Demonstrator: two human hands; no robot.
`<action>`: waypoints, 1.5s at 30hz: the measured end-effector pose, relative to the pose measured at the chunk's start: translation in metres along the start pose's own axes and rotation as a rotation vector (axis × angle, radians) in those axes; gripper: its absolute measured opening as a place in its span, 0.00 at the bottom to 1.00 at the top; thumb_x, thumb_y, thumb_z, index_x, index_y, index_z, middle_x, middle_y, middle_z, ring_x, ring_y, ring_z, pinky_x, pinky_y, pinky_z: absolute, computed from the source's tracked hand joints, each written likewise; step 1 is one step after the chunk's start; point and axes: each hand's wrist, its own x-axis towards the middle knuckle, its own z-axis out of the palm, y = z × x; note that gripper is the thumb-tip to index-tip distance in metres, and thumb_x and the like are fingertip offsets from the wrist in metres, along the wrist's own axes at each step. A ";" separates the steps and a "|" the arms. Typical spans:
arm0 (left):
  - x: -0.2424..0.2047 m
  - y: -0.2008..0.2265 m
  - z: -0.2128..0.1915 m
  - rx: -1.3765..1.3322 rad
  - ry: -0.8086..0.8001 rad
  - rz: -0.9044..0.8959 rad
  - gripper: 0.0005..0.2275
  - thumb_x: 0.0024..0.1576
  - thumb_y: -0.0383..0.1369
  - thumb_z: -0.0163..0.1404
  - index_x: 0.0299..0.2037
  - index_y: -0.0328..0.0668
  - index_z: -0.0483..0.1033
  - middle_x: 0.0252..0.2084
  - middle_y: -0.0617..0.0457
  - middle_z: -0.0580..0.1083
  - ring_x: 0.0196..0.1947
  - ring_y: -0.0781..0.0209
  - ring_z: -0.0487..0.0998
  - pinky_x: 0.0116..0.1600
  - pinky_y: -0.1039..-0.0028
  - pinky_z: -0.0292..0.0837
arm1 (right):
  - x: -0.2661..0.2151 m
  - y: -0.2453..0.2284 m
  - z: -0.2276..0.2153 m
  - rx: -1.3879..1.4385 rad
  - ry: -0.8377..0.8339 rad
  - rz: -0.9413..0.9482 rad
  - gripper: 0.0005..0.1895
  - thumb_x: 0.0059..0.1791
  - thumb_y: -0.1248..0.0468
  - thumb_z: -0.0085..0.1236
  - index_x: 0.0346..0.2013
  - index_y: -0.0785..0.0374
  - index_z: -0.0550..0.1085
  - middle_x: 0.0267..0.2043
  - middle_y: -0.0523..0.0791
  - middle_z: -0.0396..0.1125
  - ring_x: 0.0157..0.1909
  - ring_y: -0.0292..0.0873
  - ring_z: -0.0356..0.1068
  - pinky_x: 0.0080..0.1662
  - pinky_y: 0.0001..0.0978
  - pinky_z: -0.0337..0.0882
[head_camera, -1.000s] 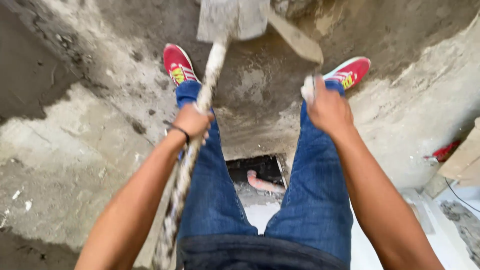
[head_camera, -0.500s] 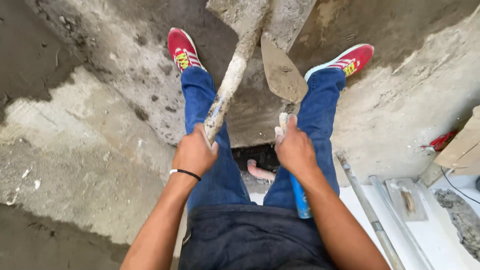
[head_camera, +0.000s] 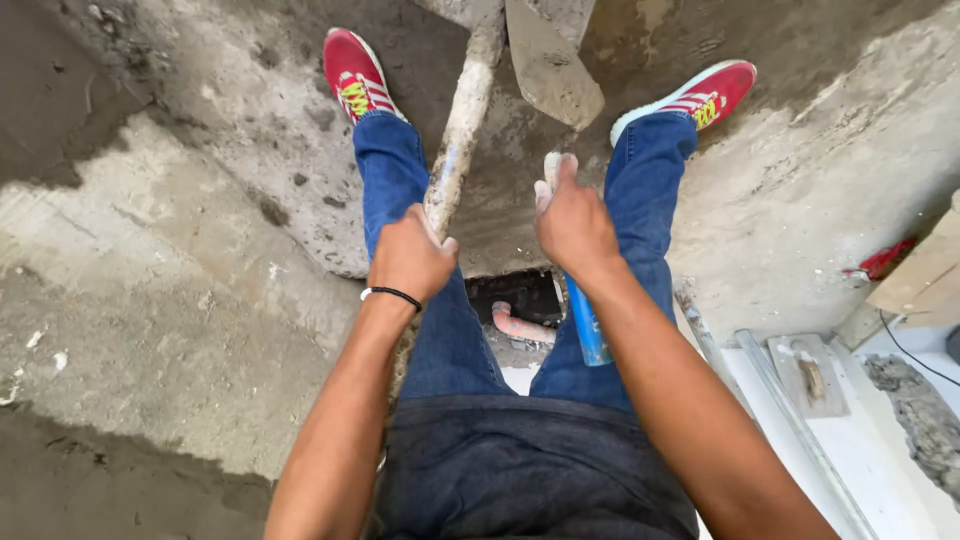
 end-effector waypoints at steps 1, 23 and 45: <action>0.000 -0.001 -0.003 0.042 -0.019 -0.027 0.19 0.49 0.36 0.59 0.45 0.29 0.73 0.37 0.26 0.77 0.42 0.30 0.79 0.49 0.51 0.75 | 0.004 0.006 0.005 0.007 -0.026 0.038 0.30 0.55 0.56 0.47 0.65 0.74 0.59 0.38 0.69 0.69 0.43 0.73 0.70 0.49 0.62 0.69; -0.039 -0.020 -0.007 0.149 -0.121 0.066 0.18 0.49 0.36 0.59 0.44 0.32 0.71 0.34 0.27 0.77 0.38 0.29 0.79 0.46 0.48 0.76 | 0.066 0.113 -0.072 -0.302 -0.128 0.072 0.25 0.59 0.47 0.43 0.65 0.58 0.62 0.41 0.67 0.70 0.45 0.74 0.69 0.48 0.65 0.69; -0.047 -0.032 -0.014 0.108 -0.113 0.041 0.17 0.49 0.34 0.58 0.44 0.30 0.72 0.34 0.27 0.77 0.39 0.30 0.79 0.47 0.50 0.75 | 0.079 0.047 -0.095 -0.476 -0.183 -0.470 0.20 0.60 0.46 0.38 0.55 0.57 0.66 0.41 0.55 0.73 0.39 0.64 0.72 0.38 0.60 0.70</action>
